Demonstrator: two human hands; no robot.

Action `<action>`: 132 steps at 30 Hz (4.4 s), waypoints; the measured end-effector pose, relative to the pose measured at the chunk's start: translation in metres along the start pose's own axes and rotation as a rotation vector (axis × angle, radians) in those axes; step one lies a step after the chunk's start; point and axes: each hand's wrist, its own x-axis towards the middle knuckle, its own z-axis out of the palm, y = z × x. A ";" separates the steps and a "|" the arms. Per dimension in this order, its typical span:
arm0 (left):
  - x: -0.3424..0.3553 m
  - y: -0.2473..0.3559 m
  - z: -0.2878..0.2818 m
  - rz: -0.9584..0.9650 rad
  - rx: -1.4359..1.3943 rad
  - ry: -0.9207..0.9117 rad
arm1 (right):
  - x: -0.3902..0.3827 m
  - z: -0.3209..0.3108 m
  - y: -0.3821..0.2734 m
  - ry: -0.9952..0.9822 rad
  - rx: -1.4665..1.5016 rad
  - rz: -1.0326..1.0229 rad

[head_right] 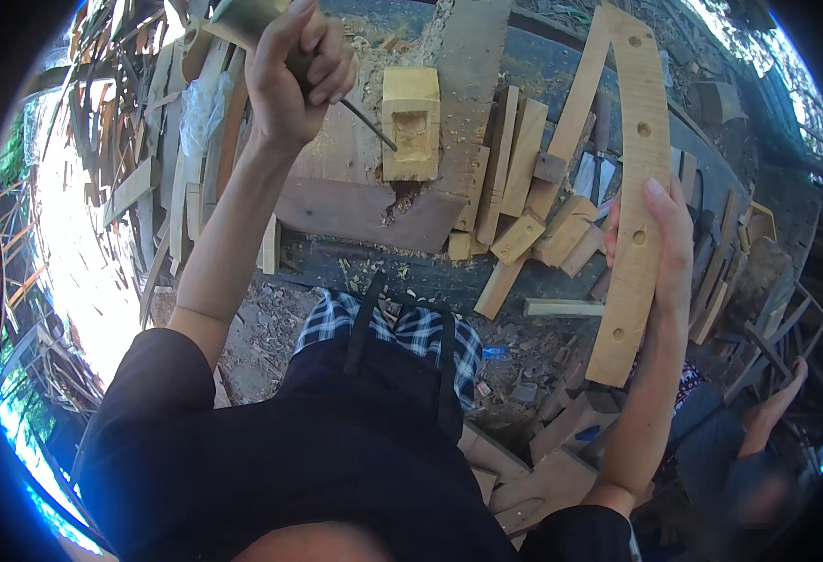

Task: The person chisels a mortise into a wooden block using a chisel and a mallet.

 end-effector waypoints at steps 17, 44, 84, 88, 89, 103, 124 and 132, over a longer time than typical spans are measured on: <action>-0.061 -0.092 0.086 0.891 0.804 -0.773 | -0.057 -0.005 0.060 0.064 0.234 0.025; -0.033 -0.110 0.117 0.782 0.901 -0.549 | -0.113 -0.004 0.099 0.130 0.369 -0.013; 0.013 0.000 0.077 0.062 0.370 -0.255 | -0.109 0.032 0.131 0.259 0.263 -0.285; -0.016 -0.039 0.079 0.353 0.649 -0.169 | -0.111 0.044 0.129 0.238 0.346 -0.249; -0.018 -0.052 0.086 0.341 0.643 -0.169 | -0.111 0.046 0.129 0.229 0.329 -0.246; -0.051 -0.143 0.122 0.382 1.439 -0.804 | -0.110 0.030 0.134 0.305 0.451 -0.346; -0.037 -0.137 0.127 0.275 1.475 -0.689 | -0.101 0.050 0.158 0.341 0.745 -0.138; -0.036 -0.134 0.131 0.208 1.554 -0.707 | -0.091 0.049 0.166 0.184 0.675 -0.105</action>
